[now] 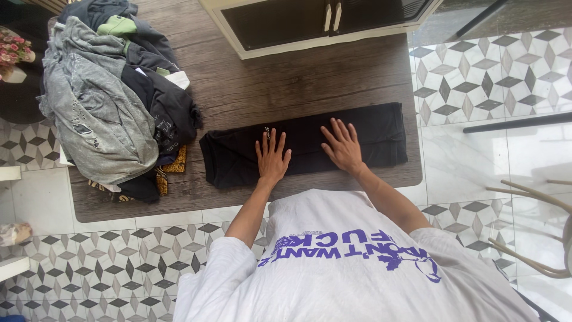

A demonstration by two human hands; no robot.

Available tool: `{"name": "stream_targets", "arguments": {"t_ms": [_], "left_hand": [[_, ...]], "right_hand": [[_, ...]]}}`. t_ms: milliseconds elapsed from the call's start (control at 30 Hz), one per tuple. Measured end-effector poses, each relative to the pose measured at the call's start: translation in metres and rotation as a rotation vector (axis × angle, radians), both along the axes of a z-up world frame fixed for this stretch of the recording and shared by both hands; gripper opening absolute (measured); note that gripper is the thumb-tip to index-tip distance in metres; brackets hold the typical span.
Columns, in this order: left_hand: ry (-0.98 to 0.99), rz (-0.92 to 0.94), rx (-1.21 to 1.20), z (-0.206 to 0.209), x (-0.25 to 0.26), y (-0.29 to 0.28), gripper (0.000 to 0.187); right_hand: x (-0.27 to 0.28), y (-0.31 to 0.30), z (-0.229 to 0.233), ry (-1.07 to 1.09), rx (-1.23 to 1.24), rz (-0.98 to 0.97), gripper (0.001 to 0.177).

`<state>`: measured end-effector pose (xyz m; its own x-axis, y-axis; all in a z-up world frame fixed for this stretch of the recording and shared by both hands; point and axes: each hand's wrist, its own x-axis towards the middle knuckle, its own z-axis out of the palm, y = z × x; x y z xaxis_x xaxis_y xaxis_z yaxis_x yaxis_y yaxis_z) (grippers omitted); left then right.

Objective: The person picks up a black polo shirt from a pile, spreads it flat on a wooden surface, folds the sides and sleeves inward, and then folds the bottom up before placing the folded shirt into a cabinet.

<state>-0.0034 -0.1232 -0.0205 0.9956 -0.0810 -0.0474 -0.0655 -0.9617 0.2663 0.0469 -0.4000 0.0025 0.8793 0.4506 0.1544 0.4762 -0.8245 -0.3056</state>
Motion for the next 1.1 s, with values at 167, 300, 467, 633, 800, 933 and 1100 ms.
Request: {"name": "stream_targets", "arguments": {"t_ms": [167, 300, 467, 633, 800, 933, 1100], "left_hand": [[0.011, 0.002, 0.014, -0.001, 0.001, 0.003, 0.064], [0.06, -0.011, 0.002, 0.006, 0.0, 0.005, 0.065], [0.035, 0.007, -0.089, 0.003, -0.004, 0.033, 0.066], [0.005, 0.238, 0.016, 0.008, -0.027, 0.099, 0.07], [-0.013, 0.284, -0.01, 0.011, -0.027, 0.1, 0.075], [-0.066, 0.211, 0.021, 0.008, -0.005, 0.072, 0.078], [-0.084, 0.185, 0.075, 0.012, -0.005, 0.038, 0.077]], "right_hand": [[0.012, -0.042, -0.002, -0.004, -0.058, -0.13, 0.06], [0.014, -0.076, -0.007, -0.002, -0.066, -0.289, 0.061], [0.018, -0.106, -0.013, 0.02, -0.053, -0.367, 0.061], [0.018, -0.115, -0.013, 0.045, -0.022, -0.404, 0.061], [0.022, -0.085, -0.007, -0.058, -0.113, -0.452, 0.06], [0.021, -0.01, 0.015, -0.065, 0.147, -0.222, 0.059], [0.008, 0.092, 0.044, 0.042, 0.166, 0.168, 0.061]]}}
